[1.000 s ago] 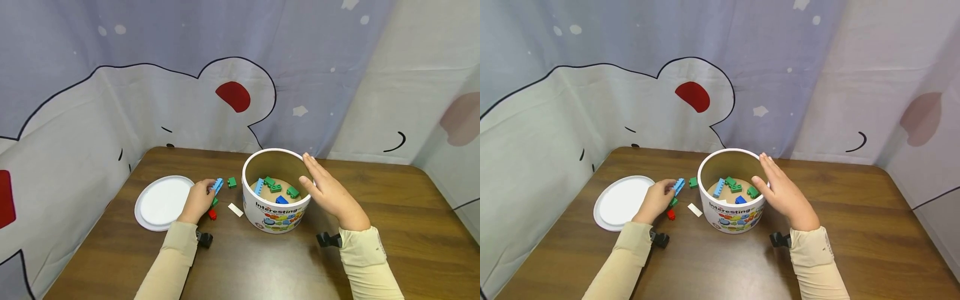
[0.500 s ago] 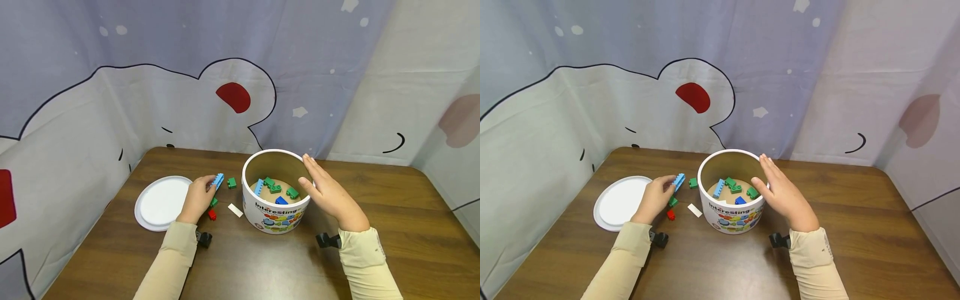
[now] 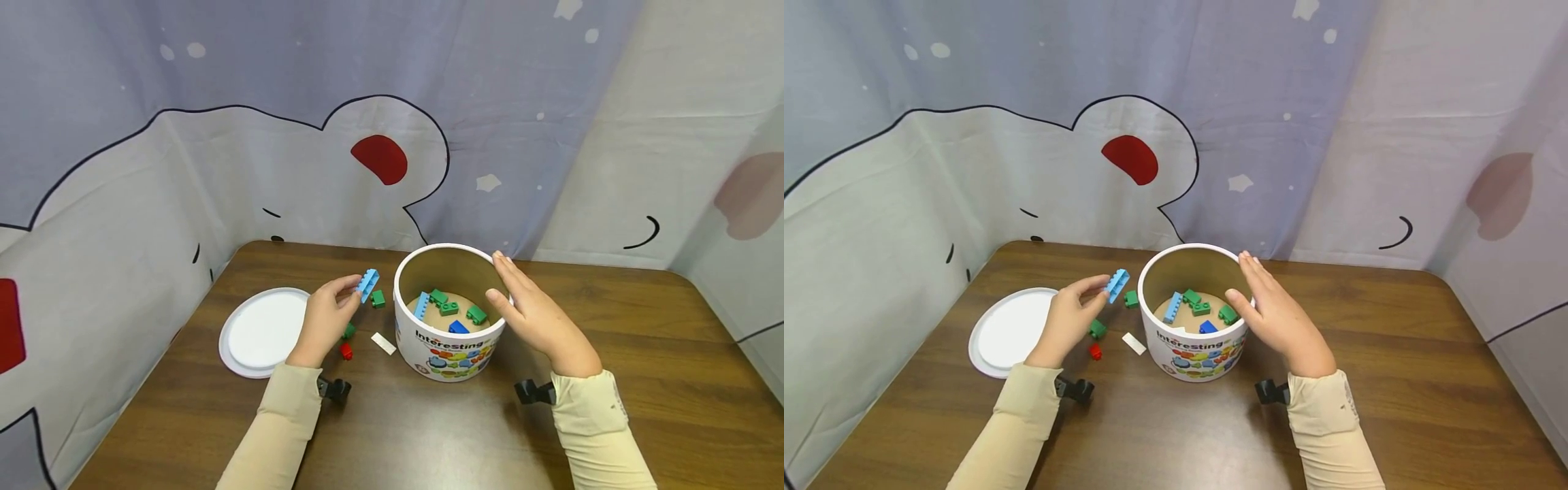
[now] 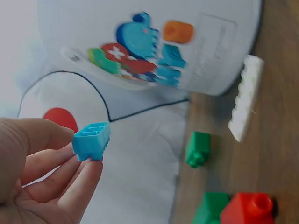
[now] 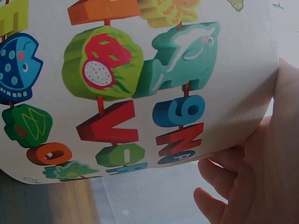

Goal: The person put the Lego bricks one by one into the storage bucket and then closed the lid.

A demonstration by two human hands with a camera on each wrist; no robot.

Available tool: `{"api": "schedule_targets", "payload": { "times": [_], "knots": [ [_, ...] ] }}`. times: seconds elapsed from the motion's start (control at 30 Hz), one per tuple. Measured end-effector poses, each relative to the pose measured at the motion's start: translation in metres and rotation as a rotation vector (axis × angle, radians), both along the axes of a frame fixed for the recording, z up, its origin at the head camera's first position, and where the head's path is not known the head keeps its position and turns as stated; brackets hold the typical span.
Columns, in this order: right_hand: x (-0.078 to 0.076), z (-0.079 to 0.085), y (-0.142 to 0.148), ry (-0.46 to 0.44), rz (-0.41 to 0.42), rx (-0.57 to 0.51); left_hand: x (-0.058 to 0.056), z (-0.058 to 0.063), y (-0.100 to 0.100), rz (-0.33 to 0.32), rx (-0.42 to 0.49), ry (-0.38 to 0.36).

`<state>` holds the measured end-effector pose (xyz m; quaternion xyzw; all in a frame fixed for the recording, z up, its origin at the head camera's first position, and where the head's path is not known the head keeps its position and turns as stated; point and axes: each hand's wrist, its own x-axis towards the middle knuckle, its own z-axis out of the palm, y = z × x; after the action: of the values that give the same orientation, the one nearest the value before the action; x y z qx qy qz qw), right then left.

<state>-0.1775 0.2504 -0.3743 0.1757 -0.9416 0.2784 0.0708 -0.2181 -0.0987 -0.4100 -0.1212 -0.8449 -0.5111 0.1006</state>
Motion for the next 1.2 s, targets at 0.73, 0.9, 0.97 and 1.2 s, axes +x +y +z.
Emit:
{"api": "schedule_targets", "payload": {
  "times": [0.73, 0.9, 0.97, 1.2],
  "knots": [
    [0.002, -0.002, 0.003, 0.038, 0.001, 0.001, 0.031, 0.037, 0.026, -0.086, 0.224, 0.222],
    [0.002, -0.001, 0.003, 0.039, 0.000, -0.005, 0.034, 0.043, 0.039, -0.156, 0.248, 0.231],
    [0.001, 0.000, 0.003, 0.038, 0.000, -0.008, 0.033, 0.045, 0.045, -0.173, 0.237, 0.229],
    [0.001, 0.000, 0.000, 0.023, 0.000, -0.016, 0.025, 0.053, 0.063, -0.125, 0.097, 0.221]
  ]
}}
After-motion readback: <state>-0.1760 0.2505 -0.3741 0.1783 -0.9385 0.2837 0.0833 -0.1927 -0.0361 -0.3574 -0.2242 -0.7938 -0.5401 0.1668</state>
